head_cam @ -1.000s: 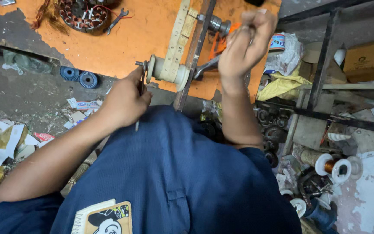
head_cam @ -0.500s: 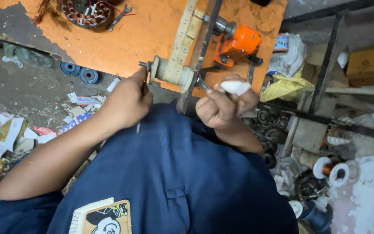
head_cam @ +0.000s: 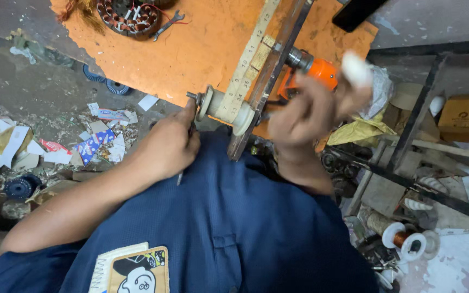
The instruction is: The person assembles a cylindrical motor component on a workbench, using a wrench to tighten a nut and a tape measure to check dimensions. They then operate a winding machine to rotate the component.
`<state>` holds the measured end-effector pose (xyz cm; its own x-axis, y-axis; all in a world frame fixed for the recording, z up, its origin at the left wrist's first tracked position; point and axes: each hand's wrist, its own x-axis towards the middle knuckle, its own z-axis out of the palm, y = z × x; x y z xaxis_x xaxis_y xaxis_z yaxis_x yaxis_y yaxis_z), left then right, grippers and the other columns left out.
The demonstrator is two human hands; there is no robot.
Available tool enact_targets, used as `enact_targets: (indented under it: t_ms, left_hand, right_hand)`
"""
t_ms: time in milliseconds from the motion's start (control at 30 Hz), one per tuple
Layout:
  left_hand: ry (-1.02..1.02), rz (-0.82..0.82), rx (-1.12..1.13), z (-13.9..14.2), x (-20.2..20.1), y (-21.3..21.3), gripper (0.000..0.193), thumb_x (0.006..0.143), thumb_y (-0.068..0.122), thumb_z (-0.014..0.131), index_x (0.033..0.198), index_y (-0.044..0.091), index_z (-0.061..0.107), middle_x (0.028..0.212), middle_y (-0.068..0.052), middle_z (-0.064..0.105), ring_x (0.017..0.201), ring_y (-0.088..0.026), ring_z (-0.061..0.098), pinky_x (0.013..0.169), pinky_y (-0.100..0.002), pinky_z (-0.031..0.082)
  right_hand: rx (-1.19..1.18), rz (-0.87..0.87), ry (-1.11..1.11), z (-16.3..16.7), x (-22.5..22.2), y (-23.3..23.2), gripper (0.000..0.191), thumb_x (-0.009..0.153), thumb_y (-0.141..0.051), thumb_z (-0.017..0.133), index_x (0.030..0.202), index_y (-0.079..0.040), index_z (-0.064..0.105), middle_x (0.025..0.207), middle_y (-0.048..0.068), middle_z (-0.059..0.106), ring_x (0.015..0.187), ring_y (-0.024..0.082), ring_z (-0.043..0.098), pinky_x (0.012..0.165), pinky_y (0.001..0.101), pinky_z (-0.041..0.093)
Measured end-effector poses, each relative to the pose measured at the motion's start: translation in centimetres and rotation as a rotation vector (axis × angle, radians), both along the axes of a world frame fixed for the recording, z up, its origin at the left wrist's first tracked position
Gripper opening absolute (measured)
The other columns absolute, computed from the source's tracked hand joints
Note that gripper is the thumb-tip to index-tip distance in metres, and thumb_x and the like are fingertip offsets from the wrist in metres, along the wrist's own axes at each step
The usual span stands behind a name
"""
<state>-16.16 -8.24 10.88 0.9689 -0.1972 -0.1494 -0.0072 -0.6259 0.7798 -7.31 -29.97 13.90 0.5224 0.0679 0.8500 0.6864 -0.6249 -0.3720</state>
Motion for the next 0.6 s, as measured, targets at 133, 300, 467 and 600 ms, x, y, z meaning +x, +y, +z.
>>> enact_targets:
  t_ms: [133,300,467,600]
  left_hand:
    - [0.184,0.025,0.05,-0.1,-0.2,0.1,0.056,0.085,0.01,0.059,0.137,-0.007,0.046,0.096,-0.031,0.068,0.091,-0.048,0.066,0.078,-0.055,0.052]
    - [0.058,0.017,0.062,-1.4,0.4,0.2,0.057,0.086,0.008,0.063,0.136,-0.009,0.042,0.086,-0.028,0.068,0.082,-0.043,0.068,0.071,-0.05,0.054]
    - [0.611,0.191,-0.605,-2.9,1.0,2.0,0.055,0.089,0.001,0.056,0.142,0.003,0.04,0.076,-0.009,0.057,0.047,-0.018,0.055,0.04,-0.035,0.046]
    - [0.669,0.178,-0.829,-4.6,0.6,6.0,0.05,0.091,0.002,0.059,0.14,0.001,0.047,0.077,-0.007,0.055,0.046,-0.013,0.052,0.037,-0.03,0.046]
  right_hand:
    - [0.133,0.172,0.128,-0.5,2.8,-0.3,0.036,0.084,0.015,0.041,0.107,0.007,0.067,0.138,0.016,0.043,0.09,0.015,0.061,0.08,0.0282,0.054]
    - [0.214,0.271,0.252,-2.9,0.3,-2.0,0.029,0.09,0.018,0.043,0.099,0.006,0.069,0.113,0.009,0.048,0.08,0.014,0.053,0.065,0.0254,0.044]
    - [0.39,0.165,0.257,-6.8,-2.5,-7.6,0.025,0.088,0.017,0.04,0.092,0.008,0.063,0.103,0.008,0.053,0.07,0.012,0.052,0.061,0.0239,0.043]
    - [0.659,0.163,0.65,-14.3,-4.2,-10.0,0.026,0.087,0.014,0.036,0.092,0.001,0.058,0.094,0.005,0.056,0.066,0.007,0.049,0.056,0.0216,0.044]
